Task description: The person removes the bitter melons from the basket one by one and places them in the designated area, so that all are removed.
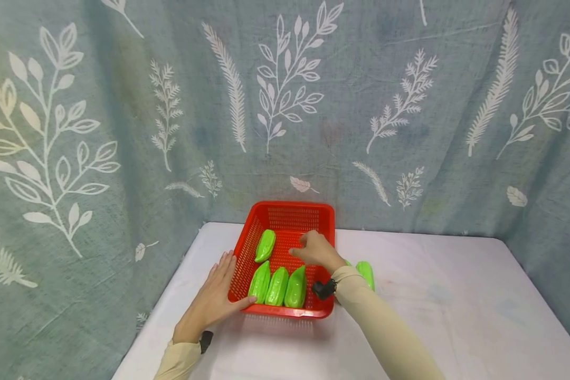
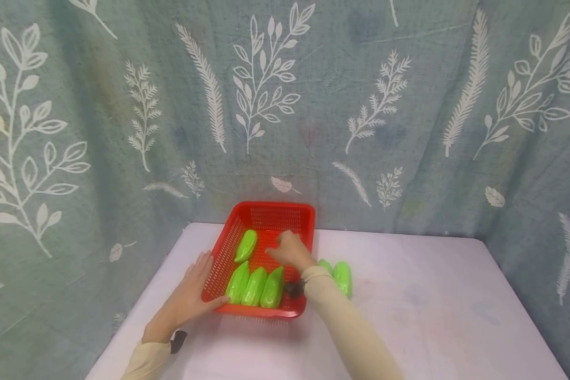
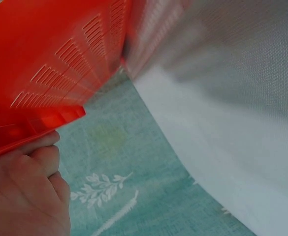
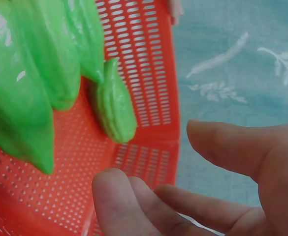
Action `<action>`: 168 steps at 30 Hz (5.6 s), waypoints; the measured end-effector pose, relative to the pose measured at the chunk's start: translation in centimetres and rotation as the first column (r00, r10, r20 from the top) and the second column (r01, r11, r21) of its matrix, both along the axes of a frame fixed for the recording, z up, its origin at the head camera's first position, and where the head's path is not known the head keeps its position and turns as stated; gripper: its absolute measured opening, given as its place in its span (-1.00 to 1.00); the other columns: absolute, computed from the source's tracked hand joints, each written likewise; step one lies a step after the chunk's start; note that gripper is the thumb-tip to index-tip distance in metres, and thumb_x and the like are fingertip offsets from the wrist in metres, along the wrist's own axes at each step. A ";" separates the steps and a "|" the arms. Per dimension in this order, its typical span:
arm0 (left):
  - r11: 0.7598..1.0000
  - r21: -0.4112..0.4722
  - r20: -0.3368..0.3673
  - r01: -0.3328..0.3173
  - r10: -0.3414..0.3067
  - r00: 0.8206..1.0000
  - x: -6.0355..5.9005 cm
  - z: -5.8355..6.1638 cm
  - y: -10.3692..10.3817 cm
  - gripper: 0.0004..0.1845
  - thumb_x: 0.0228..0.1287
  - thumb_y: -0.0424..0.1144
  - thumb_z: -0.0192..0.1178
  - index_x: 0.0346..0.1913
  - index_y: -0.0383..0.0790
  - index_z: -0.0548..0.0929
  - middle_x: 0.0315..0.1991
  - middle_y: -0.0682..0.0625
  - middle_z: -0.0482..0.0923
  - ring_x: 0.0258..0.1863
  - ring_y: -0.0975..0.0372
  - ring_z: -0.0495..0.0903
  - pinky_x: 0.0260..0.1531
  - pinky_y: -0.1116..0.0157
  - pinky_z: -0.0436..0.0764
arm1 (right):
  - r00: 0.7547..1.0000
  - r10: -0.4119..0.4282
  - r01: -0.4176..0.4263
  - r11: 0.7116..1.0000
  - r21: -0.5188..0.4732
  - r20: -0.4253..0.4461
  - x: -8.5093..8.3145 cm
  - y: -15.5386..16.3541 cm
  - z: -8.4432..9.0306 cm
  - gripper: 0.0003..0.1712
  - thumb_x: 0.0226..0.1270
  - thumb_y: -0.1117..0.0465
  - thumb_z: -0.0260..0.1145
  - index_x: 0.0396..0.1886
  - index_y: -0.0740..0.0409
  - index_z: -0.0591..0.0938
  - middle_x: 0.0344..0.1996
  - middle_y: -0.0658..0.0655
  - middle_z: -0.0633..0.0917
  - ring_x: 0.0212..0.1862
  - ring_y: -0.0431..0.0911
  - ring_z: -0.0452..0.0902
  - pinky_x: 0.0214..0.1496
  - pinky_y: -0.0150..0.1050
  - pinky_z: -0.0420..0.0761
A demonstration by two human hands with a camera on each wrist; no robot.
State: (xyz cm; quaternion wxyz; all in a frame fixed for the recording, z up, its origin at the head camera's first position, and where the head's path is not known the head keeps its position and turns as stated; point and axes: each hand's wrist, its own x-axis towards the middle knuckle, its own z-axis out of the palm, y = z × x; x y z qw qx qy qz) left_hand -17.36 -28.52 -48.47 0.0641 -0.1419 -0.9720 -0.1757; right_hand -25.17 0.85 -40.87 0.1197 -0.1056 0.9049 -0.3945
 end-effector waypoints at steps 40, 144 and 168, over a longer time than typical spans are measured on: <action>1.000 0.005 0.004 -0.013 0.013 1.000 0.0 -0.3 -0.1 0.31 0.13 0.49 0.25 0.65 -0.35 -0.01 0.71 -0.19 -0.12 0.71 -0.07 -0.13 0.63 -0.18 0.02 | 0.988 0.039 -0.052 0.995 0.083 0.152 -0.5 -1.0 -3.8 -0.62 0.14 0.21 0.57 -0.29 0.19 0.49 -0.42 0.17 0.56 -0.30 0.17 0.68 -0.26 0.00 0.79; 1.000 0.015 0.009 -0.024 0.024 1.000 0.1 -0.4 0.0 0.30 0.14 0.49 0.25 0.66 -0.34 -0.02 0.71 -0.18 -0.12 0.72 -0.05 -0.14 0.64 -0.18 0.02 | 0.991 -0.004 0.039 0.965 -0.258 0.134 -0.3 -0.2 -3.6 -0.36 0.25 0.20 0.55 0.22 0.49 0.58 0.03 0.41 0.72 -0.28 0.10 0.82 -0.15 0.06 0.82; 1.000 0.012 0.017 -0.028 0.028 0.999 0.1 -0.1 0.1 0.29 0.15 0.48 0.25 0.66 -0.33 -0.03 0.71 -0.19 -0.13 0.71 -0.07 -0.14 0.64 -0.17 0.01 | 0.982 -0.052 0.138 0.852 -0.505 0.182 0.5 0.9 -2.9 -0.49 0.45 0.19 0.36 0.27 0.41 0.61 0.11 0.35 0.71 -0.23 -0.10 0.65 -0.10 0.03 0.83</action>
